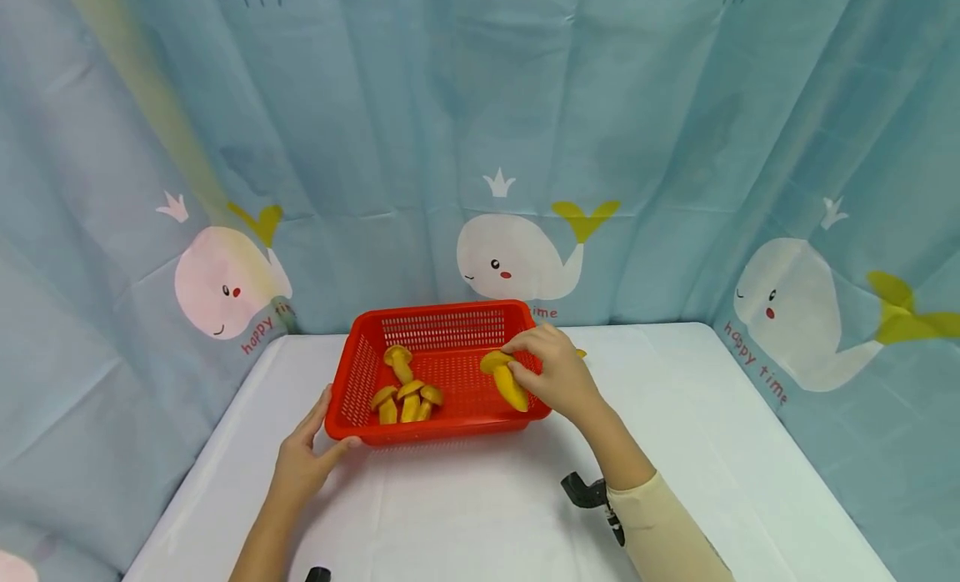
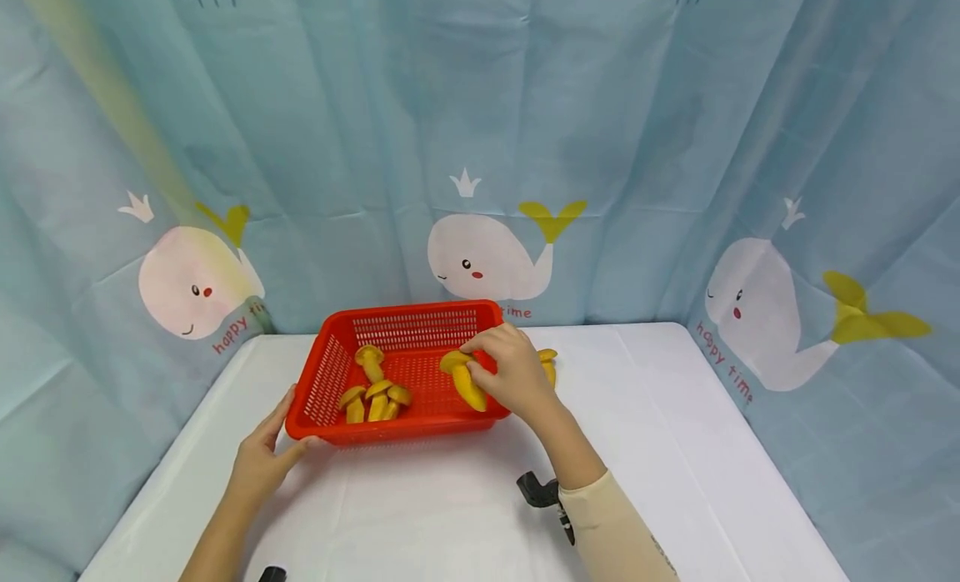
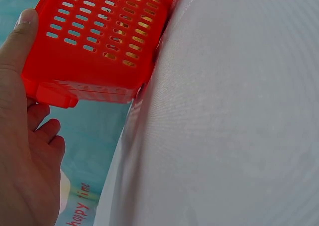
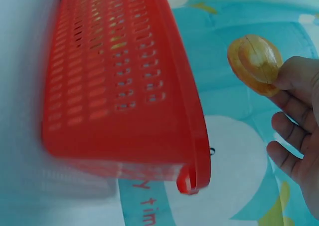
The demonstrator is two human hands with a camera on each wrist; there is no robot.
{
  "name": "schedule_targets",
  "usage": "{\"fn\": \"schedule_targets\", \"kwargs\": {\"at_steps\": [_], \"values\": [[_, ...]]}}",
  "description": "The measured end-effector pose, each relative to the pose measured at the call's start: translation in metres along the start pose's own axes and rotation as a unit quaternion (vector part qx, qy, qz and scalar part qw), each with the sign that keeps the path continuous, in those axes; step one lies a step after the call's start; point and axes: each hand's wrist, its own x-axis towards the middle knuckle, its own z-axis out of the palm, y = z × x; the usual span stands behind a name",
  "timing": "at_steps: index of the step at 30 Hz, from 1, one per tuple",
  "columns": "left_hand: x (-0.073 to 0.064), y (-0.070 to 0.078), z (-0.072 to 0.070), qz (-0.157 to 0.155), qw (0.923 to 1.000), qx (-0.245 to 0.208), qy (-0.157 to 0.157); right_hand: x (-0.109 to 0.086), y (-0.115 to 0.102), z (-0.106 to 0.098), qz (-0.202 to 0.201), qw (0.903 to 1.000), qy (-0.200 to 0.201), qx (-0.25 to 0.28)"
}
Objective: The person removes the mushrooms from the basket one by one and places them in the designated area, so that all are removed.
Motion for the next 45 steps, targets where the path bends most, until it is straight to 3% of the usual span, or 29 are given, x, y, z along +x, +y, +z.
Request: {"fn": "schedule_targets", "kwargs": {"at_steps": [17,25,39,45], "values": [[0.001,0.001,0.002,0.004,0.9999,-0.005,0.01,-0.032,0.008,-0.02,-0.014,0.9992,0.032,-0.018],[0.001,0.003,0.002,0.01,0.9999,-0.004,0.007,-0.039,0.013,-0.029,0.001,0.9988,0.043,-0.024],[0.0,0.001,0.003,-0.016,0.9999,0.001,0.005,-0.045,0.033,-0.06,0.037,0.9962,0.078,-0.013],[0.0,0.003,0.001,0.001,0.9999,0.006,0.01,-0.048,0.046,-0.067,0.046,0.9944,0.094,-0.015]]}}
